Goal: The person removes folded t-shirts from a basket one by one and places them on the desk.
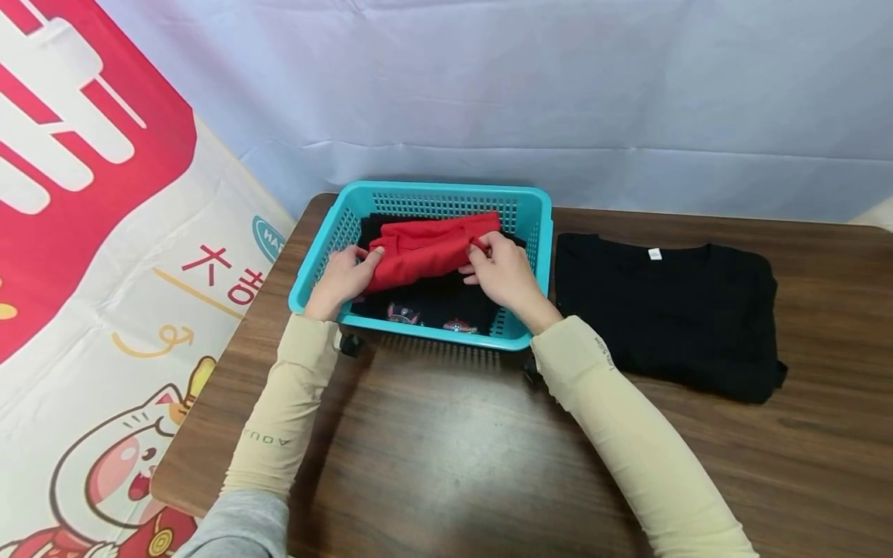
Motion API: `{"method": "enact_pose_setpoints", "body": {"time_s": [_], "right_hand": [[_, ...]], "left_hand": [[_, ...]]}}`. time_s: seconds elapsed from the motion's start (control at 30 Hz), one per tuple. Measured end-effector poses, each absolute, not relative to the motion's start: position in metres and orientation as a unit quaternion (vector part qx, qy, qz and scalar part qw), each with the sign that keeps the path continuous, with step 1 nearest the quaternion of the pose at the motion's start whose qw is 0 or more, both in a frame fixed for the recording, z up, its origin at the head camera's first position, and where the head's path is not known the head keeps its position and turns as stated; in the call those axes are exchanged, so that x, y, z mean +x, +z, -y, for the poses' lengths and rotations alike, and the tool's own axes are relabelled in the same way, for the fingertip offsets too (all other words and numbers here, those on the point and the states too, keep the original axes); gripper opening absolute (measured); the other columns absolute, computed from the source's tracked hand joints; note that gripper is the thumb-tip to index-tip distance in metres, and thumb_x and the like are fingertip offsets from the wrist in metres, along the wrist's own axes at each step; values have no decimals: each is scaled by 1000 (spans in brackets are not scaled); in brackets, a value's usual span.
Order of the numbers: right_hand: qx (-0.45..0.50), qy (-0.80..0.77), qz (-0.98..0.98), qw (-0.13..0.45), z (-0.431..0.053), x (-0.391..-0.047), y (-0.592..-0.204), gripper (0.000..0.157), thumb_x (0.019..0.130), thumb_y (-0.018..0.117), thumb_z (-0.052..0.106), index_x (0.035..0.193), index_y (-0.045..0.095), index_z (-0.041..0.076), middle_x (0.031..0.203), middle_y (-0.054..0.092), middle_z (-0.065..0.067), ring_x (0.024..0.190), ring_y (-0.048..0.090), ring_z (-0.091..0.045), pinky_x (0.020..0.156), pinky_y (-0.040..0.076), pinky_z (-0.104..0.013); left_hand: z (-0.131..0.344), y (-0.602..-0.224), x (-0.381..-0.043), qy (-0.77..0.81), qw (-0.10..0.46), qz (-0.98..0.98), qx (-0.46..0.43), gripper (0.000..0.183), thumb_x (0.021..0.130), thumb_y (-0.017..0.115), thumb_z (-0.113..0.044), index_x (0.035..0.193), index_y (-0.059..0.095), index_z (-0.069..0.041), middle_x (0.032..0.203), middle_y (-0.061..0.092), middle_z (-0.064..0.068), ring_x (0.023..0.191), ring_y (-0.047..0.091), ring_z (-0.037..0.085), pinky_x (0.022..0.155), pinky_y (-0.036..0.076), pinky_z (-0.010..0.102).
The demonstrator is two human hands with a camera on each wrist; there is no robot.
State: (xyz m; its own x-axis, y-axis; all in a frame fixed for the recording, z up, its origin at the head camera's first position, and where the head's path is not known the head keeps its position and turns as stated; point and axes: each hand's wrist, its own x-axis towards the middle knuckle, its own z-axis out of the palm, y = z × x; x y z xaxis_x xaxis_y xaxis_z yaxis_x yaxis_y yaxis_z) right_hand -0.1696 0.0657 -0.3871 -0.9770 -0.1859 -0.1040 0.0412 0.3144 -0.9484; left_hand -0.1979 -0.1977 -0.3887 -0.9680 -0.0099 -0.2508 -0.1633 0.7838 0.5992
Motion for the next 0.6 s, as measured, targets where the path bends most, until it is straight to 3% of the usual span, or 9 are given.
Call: {"method": "enact_pose_setpoints", "body": {"time_s": [0.13, 0.23, 0.4, 0.6], "right_hand": [[-40, -613, -784, 89, -66, -171, -388, 34, 104, 42, 25, 124, 46, -1, 119, 57, -19, 109, 66, -35, 86, 55, -34], [-29, -643, -760, 85, -66, -172, -387, 34, 103, 43, 26, 125, 46, -1, 119, 55, -19, 111, 65, -34, 86, 55, -34], [-14, -674, -733, 86, -66, -172, -384, 32, 104, 42, 24, 125, 44, 0, 132, 54, -16, 112, 65, -30, 84, 55, -30], [-12, -674, -733, 93, -68, -171, -383, 31, 104, 38, 25, 124, 46, 1, 136, 51, -12, 115, 63, -34, 87, 55, -32]], "left_hand": [[199, -387, -198, 360, 157, -918, -56, 53, 101, 33, -45, 131, 46, -4, 136, 37, 20, 117, 46, 31, 75, 58, 39], [200, -386, -199, 440, 184, -876, -70, 47, 102, 31, -35, 136, 42, -4, 141, 36, 17, 123, 44, 32, 80, 58, 42], [201, -385, -202, 602, 207, -764, -107, 42, 102, 35, -21, 139, 35, -1, 141, 36, 14, 124, 43, 30, 92, 54, 45], [202, -385, -204, 633, 241, -728, -108, 42, 102, 37, -12, 142, 34, 0, 142, 36, 14, 119, 47, 28, 95, 52, 43]]}}
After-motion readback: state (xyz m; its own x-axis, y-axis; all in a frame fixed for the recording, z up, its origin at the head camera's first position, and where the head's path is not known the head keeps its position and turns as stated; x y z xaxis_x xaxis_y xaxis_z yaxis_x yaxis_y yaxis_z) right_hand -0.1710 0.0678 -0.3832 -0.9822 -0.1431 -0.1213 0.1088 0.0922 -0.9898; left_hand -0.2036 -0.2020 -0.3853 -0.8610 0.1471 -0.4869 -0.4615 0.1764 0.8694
